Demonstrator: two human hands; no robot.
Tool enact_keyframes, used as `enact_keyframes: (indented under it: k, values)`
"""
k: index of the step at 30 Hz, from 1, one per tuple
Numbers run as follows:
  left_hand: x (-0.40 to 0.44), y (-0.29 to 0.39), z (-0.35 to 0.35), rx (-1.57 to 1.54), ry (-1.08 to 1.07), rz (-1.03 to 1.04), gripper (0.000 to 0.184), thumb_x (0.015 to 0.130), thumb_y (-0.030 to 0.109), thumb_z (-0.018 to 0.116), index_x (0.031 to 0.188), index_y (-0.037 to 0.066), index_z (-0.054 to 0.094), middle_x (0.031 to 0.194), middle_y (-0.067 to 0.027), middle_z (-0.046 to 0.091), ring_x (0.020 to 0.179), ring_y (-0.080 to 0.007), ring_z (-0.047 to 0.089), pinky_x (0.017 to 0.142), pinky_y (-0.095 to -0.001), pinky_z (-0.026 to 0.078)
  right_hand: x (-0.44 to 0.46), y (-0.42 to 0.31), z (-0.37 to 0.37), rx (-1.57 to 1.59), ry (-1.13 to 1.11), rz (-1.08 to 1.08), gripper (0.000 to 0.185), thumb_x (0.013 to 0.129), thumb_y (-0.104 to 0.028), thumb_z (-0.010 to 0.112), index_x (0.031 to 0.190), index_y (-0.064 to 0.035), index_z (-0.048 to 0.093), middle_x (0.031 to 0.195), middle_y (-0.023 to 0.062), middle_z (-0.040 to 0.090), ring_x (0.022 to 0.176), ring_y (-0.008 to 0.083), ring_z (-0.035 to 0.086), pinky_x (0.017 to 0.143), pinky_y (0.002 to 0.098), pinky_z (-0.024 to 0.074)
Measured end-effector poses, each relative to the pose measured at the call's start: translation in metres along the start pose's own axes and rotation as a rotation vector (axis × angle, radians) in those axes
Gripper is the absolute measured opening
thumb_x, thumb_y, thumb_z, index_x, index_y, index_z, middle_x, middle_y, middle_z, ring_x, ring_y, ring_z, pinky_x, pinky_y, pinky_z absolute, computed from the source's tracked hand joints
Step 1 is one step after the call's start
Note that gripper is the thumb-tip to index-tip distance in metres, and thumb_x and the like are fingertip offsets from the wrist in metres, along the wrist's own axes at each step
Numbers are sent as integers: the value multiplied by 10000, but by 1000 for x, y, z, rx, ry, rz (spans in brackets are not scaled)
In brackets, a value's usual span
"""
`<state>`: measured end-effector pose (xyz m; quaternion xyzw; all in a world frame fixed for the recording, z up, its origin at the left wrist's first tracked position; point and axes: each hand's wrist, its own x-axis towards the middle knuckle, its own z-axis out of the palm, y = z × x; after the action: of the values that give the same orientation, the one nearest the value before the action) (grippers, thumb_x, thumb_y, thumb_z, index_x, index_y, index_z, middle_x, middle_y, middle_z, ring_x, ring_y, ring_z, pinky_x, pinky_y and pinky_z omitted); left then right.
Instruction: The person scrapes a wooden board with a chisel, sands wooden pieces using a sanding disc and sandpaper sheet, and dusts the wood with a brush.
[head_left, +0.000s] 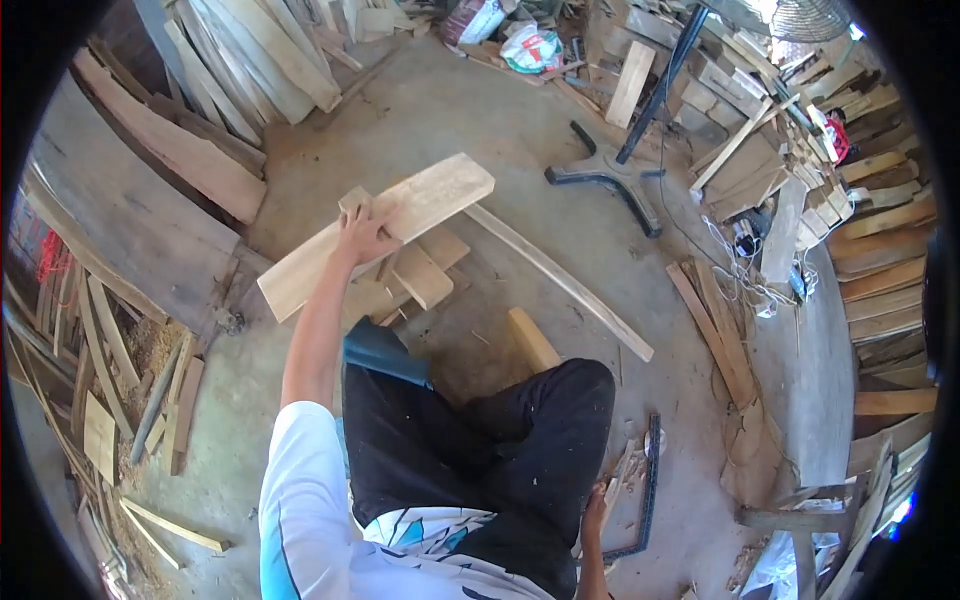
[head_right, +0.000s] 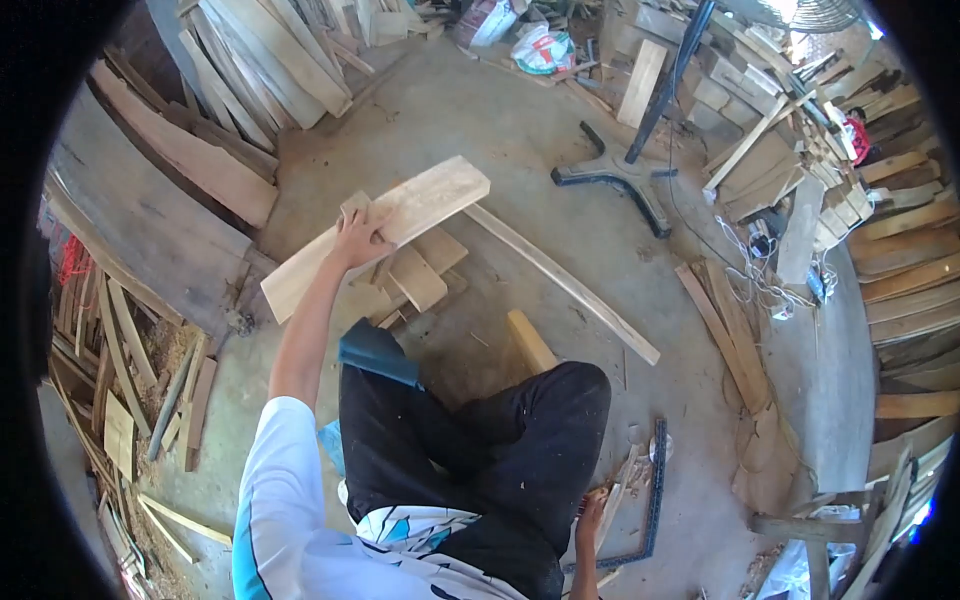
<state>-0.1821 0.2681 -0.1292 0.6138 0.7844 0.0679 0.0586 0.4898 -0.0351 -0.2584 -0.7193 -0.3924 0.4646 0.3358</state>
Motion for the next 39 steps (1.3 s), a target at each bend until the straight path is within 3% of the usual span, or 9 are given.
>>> enact_keyframes:
  k: [8, 10, 13, 16, 20, 26, 30, 33, 39]
  values:
    - [-23, 19, -10, 133, 97, 1, 787, 861, 588, 650, 1562, 438, 324, 1648, -200, 234, 1523, -410, 197, 1213, -597, 159, 68, 90, -2, -281, 73, -402, 335, 1004, -171, 564, 1288, 2, 519, 1107, 194, 614, 1063, 335, 594, 891, 418, 464]
    - [-57, 46, 1, 306, 487, 311, 616, 899, 498, 659, 1470, 321, 511, 1583, -148, 378, 1461, -381, 345, 1190, -585, 237, 89, 64, 10, -382, 96, -471, 414, 948, -128, 608, 1326, -7, 491, 1187, 202, 592, 1120, 370, 583, 924, 444, 468]
    - [-127, 92, 48, -200, 98, 451, 406, 881, 445, 691, 1224, 228, 692, 1379, -90, 567, 1269, -335, 533, 1083, -545, 395, 108, 16, 37, -482, 284, -733, 389, 899, -104, 646, 1262, 2, 552, 1156, 209, 630, 1089, 394, 602, 941, 496, 471]
    - [-185, 114, 110, -289, -26, 372, 441, 862, 397, 722, 1269, 237, 668, 1388, -97, 552, 1188, -297, 581, 976, -498, 491, 114, -5, 35, -514, 266, -673, 384, 898, -112, 652, 1252, 0, 557, 1144, 211, 634, 1080, 394, 608, 933, 495, 474]
    - [-179, 121, 140, -37, -53, 210, 880, 731, 257, 833, 1510, 288, 425, 1599, -89, 326, 1160, -321, 605, 884, -495, 534, 119, -42, 58, -579, 203, -640, 374, 895, -128, 664, 1233, -2, 567, 1119, 214, 643, 1061, 394, 619, 915, 494, 478]
    - [-150, 119, 167, -81, -82, 8, 668, 782, 252, 798, 1393, 163, 543, 1495, -91, 437, 1185, -311, 600, 902, -481, 515, 113, -64, 72, -599, 135, -695, 361, 891, -152, 681, 1205, -5, 581, 1081, 218, 656, 1032, 394, 635, 890, 492, 485]
    - [-152, 115, 181, 119, 187, 111, 468, 851, 140, 671, 1315, 175, 615, 1472, -84, 463, 1077, -264, 614, 840, -414, 528, 112, -60, 54, -585, 100, -652, 353, 888, -168, 693, 1186, -7, 591, 1056, 220, 665, 1013, 395, 646, 873, 491, 490]
    - [-143, 111, 202, 120, 109, -106, 426, 879, 124, 620, 1291, 232, 633, 1516, -100, 417, 1087, -268, 592, 820, -402, 534, 128, -81, 39, -594, 84, -659, 348, 886, -180, 702, 1171, -9, 598, 1037, 222, 672, 999, 395, 655, 860, 490, 494]
    - [-133, 115, 224, 292, -49, 77, 307, 938, 166, 555, 1203, 191, 709, 1285, -81, 515, 1117, -273, 571, 827, -476, 492, 162, -112, 17, -597, -4, -645, 340, 882, -203, 719, 1143, -12, 612, 999, 227, 685, 970, 395, 671, 834, 488, 501]
